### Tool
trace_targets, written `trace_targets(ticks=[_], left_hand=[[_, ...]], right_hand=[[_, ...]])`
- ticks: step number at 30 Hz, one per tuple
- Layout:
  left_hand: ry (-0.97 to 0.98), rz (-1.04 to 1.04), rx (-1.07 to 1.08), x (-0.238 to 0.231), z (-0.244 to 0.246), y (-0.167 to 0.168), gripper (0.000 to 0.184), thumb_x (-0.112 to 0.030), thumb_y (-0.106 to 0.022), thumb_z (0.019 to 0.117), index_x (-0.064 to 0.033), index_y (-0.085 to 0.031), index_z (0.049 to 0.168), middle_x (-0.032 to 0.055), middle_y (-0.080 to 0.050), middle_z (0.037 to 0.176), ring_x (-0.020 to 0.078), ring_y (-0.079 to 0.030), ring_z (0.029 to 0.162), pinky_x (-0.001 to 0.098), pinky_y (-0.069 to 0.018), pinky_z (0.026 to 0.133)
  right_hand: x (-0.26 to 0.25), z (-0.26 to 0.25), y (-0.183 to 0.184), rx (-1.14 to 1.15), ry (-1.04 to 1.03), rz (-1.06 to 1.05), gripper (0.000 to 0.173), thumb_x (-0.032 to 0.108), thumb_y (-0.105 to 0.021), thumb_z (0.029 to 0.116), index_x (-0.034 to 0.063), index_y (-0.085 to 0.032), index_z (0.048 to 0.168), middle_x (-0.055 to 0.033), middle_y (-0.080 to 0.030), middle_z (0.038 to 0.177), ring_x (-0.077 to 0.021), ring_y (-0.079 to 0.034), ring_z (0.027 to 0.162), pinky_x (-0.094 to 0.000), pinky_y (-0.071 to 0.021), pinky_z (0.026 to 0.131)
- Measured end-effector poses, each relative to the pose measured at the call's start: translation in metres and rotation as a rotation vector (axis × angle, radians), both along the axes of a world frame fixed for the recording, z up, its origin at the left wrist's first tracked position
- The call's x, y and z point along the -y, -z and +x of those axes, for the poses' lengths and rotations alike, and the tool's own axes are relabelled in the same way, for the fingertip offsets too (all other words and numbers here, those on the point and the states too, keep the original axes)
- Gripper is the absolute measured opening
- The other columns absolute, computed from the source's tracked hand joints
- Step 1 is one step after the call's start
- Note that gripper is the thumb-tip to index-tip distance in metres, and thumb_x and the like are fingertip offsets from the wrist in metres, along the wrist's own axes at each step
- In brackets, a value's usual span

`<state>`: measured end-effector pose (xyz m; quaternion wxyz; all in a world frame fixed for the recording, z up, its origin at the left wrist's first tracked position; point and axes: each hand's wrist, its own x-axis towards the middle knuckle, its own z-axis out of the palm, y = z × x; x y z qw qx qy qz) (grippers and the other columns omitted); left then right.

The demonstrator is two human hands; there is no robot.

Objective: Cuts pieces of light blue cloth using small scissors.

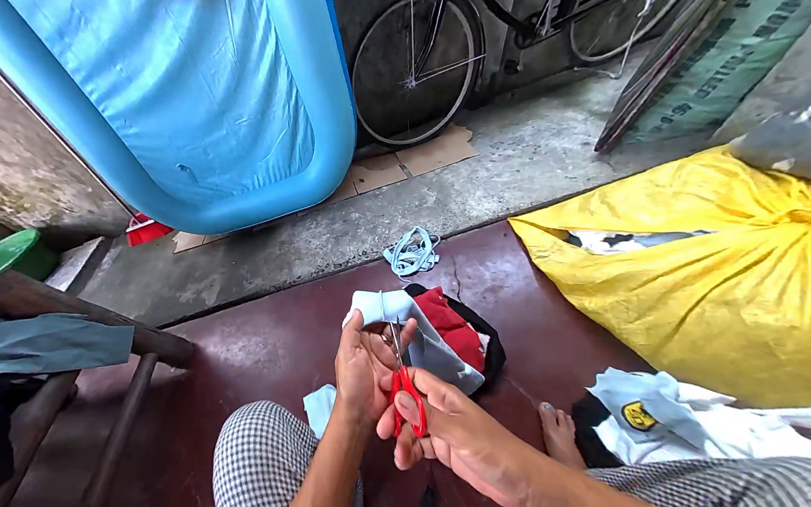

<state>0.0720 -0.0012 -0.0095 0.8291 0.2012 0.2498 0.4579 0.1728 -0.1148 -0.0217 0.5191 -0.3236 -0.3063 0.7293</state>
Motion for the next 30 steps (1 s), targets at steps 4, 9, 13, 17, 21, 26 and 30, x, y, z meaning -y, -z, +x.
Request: trace_targets(ticks=[4, 9, 13, 17, 21, 26, 30], left_hand=[[0.042, 0.005, 0.008, 0.004, -0.003, -0.001, 0.055, -0.042, -0.018, 0.1120, -0.0023, -0.050, 0.133, 0.0231, -0.065, 0.119, 0.0332, -0.070, 0.103, 0.0453, -0.0591, 0.091], [0.061, 0.027, 0.039, 0.008, -0.006, 0.002, 0.058, -0.043, -0.016, 0.1117, -0.0018, -0.049, 0.135, 0.0249, -0.064, 0.120, 0.0345, -0.070, 0.103, 0.0460, -0.0589, 0.093], [0.084, 0.078, 0.034, 0.013, -0.006, 0.004, 0.059, -0.043, -0.012, 0.1115, -0.0018, -0.050, 0.133, 0.0234, -0.065, 0.120, 0.0327, -0.070, 0.105, 0.0442, -0.0588, 0.094], [0.108, 0.107, 0.003, 0.018, -0.007, 0.009, 0.057, -0.042, -0.016, 0.1110, -0.0039, -0.055, 0.128, 0.0196, -0.070, 0.114, 0.0282, -0.073, 0.101, 0.0391, -0.0598, 0.091], [0.113, 0.075, -0.010, 0.025, -0.007, 0.010, 0.058, -0.042, -0.019, 0.1098, -0.0027, -0.059, 0.123, 0.0184, -0.073, 0.107, 0.0260, -0.074, 0.099, 0.0374, -0.0596, 0.091], [0.109, 0.092, 0.029, 0.027, -0.007, 0.013, 0.057, -0.043, -0.021, 0.1095, -0.0020, -0.058, 0.125, 0.0200, -0.072, 0.111, 0.0282, -0.073, 0.104, 0.0393, -0.0581, 0.095], [0.102, 0.108, 0.036, 0.028, -0.006, 0.013, 0.055, -0.041, -0.022, 0.1098, -0.0008, -0.056, 0.124, 0.0213, -0.071, 0.112, 0.0305, -0.073, 0.103, 0.0415, -0.0584, 0.095]], right_hand=[[0.001, 0.001, -0.004, -0.083, -0.046, -0.001, 0.034, 0.029, -0.053, 0.1069, 0.0057, -0.046, 0.131, -0.0130, -0.069, 0.100, -0.0219, -0.072, 0.079, -0.0367, -0.0622, 0.075], [0.003, -0.003, -0.002, -0.064, 0.008, 0.035, 0.035, 0.025, -0.057, 0.1049, 0.0050, -0.046, 0.132, -0.0117, -0.070, 0.099, -0.0212, -0.072, 0.079, -0.0361, -0.0623, 0.072], [0.001, -0.001, -0.002, -0.037, 0.030, 0.065, 0.033, 0.023, -0.059, 0.1041, 0.0056, -0.047, 0.130, -0.0105, -0.070, 0.097, -0.0198, -0.072, 0.077, -0.0343, -0.0621, 0.070], [0.001, 0.001, -0.005, -0.033, 0.052, 0.076, 0.033, 0.023, -0.058, 0.1043, 0.0053, -0.048, 0.130, -0.0098, -0.070, 0.097, -0.0184, -0.071, 0.076, -0.0323, -0.0616, 0.068], [0.002, -0.001, -0.009, -0.025, 0.093, 0.077, 0.030, 0.023, -0.058, 0.1048, 0.0051, -0.050, 0.128, -0.0087, -0.070, 0.095, -0.0179, -0.071, 0.075, -0.0321, -0.0616, 0.066], [0.004, -0.006, -0.011, -0.010, 0.132, 0.053, 0.030, 0.023, -0.060, 0.1032, 0.0052, -0.050, 0.125, -0.0068, -0.069, 0.091, -0.0165, -0.070, 0.072, -0.0316, -0.0611, 0.064], [0.006, -0.008, -0.016, 0.001, 0.154, 0.004, 0.032, 0.021, -0.064, 0.1012, 0.0045, -0.051, 0.125, -0.0062, -0.067, 0.089, -0.0165, -0.069, 0.070, -0.0320, -0.0615, 0.062]])
